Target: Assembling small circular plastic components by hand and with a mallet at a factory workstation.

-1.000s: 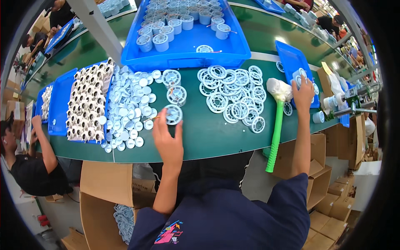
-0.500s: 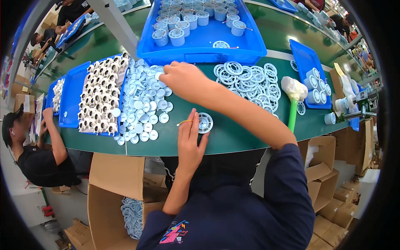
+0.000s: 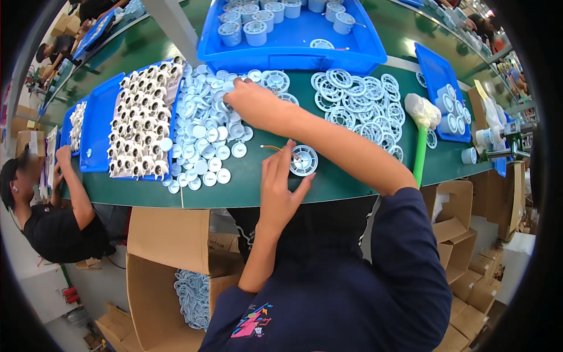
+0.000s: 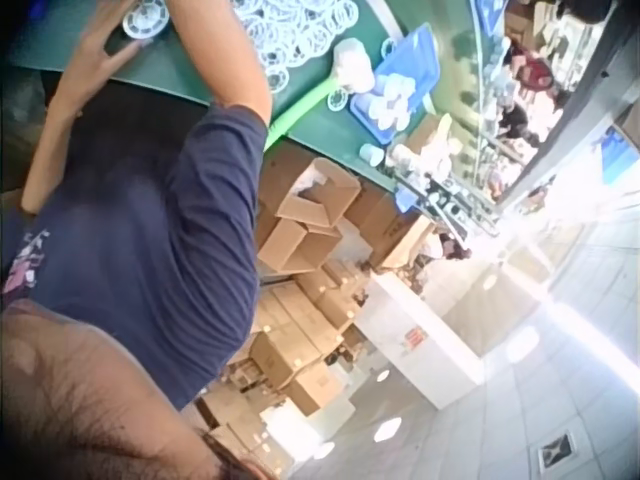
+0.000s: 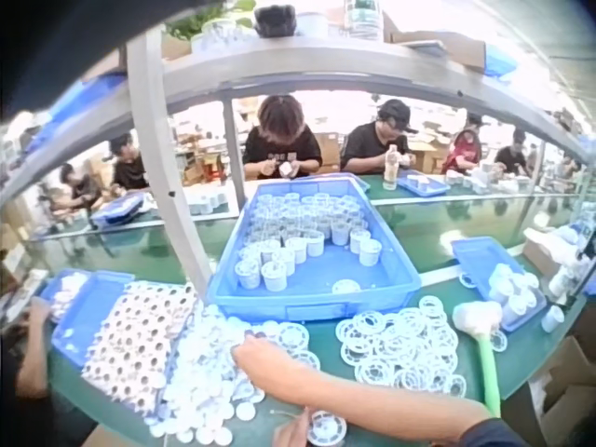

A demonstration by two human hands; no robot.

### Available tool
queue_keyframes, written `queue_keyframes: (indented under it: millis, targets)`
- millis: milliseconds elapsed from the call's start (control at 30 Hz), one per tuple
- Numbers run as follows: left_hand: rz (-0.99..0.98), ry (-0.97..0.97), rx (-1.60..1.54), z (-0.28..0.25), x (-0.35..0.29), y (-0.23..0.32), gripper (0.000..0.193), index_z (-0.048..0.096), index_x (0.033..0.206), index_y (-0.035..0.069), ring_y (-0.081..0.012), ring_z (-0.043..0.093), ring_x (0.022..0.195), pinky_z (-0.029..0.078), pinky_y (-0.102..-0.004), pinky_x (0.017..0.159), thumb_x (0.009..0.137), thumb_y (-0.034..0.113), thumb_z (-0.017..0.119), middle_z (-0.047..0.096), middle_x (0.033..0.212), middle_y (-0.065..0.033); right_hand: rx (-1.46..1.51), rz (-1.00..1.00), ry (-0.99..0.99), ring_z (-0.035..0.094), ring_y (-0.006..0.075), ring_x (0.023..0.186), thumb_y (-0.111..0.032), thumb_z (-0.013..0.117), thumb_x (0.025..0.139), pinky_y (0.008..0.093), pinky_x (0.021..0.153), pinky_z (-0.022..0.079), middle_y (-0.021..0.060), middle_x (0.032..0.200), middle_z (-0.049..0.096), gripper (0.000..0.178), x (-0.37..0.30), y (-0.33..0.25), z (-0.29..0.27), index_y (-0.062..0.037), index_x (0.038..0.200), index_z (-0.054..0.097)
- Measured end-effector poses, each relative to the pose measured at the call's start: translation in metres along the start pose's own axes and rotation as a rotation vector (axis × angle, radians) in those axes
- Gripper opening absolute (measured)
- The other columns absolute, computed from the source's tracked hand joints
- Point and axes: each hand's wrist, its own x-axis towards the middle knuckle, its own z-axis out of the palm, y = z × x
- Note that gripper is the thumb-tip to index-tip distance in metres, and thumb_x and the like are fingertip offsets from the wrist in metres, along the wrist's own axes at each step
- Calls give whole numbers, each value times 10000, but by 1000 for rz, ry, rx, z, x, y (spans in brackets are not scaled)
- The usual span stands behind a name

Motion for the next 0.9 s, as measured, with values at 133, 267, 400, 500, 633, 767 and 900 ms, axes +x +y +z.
queue_keyframes:
  millis: [133, 267, 400, 500, 633, 767, 900]
  targets:
    - [-19, -25, -9, 4, 1, 3, 800, 513, 1512, -15, -355, 590, 1200, 473, -447, 1034, 795, 59, 860, 658, 1362, -170, 95, -33, 289, 655, 436, 1093, 45, 710, 808, 487, 879, 601, 224, 1139, 661, 388, -14, 6, 3, 24, 1192, 655]
    - [-81, -42, -53, -4, 1, 2, 791, 532, 1485, -25, -337, 597, 1187, 480, -437, 1012, 780, 78, 876, 667, 1305, -172, 201, -166, 604, 647, 382, 1039, 17, 717, 838, 451, 838, 576, 175, 1061, 663, 302, -60, -9, -37, -7, 1132, 650]
    - [-138, -84, -53, -5, 3, 0, 790, 540, 1475, -21, -332, 604, 1164, 491, -434, 982, 774, 92, 887, 667, 1272, -171, 391, 10, 552, 670, 345, 926, 22, 718, 853, 427, 808, 579, 140, 997, 693, 240, -144, -12, -53, 8, 1090, 680]
    - [-75, -62, 25, 2, 0, 1, 826, 519, 1498, -5, -332, 612, 1137, 502, -429, 959, 772, 104, 897, 664, 1271, -167, 248, -39, 590, 695, 346, 1025, 32, 724, 826, 416, 846, 594, 162, 1140, 716, 344, -187, -19, -37, 25, 1168, 689]
    - [-138, -3, 22, 5, -8, 11, 824, 510, 1494, 11, -327, 623, 1126, 510, -420, 958, 773, 90, 901, 642, 1270, -169, 58, -128, 530, 690, 368, 1143, -8, 749, 731, 425, 948, 599, 203, 1257, 692, 464, -209, -30, -13, 68, 1185, 687]
    - [-158, 61, 28, 13, -12, 10, 733, 538, 1449, 16, -325, 624, 1124, 511, -415, 963, 797, 30, 872, 623, 1267, -169, 74, -112, 547, 679, 372, 1142, -1, 749, 727, 425, 951, 594, 196, 1280, 672, 468, -209, -32, -8, 62, 1186, 681]
    - [-198, 59, 23, 16, -12, 11, 715, 547, 1424, 14, -386, 594, 1176, 476, -477, 1005, 790, 63, 873, 630, 1319, -188, 87, -98, 556, 676, 365, 1065, -5, 782, 739, 418, 893, 591, 172, 1225, 674, 470, -208, -32, -6, 47, 1194, 675]
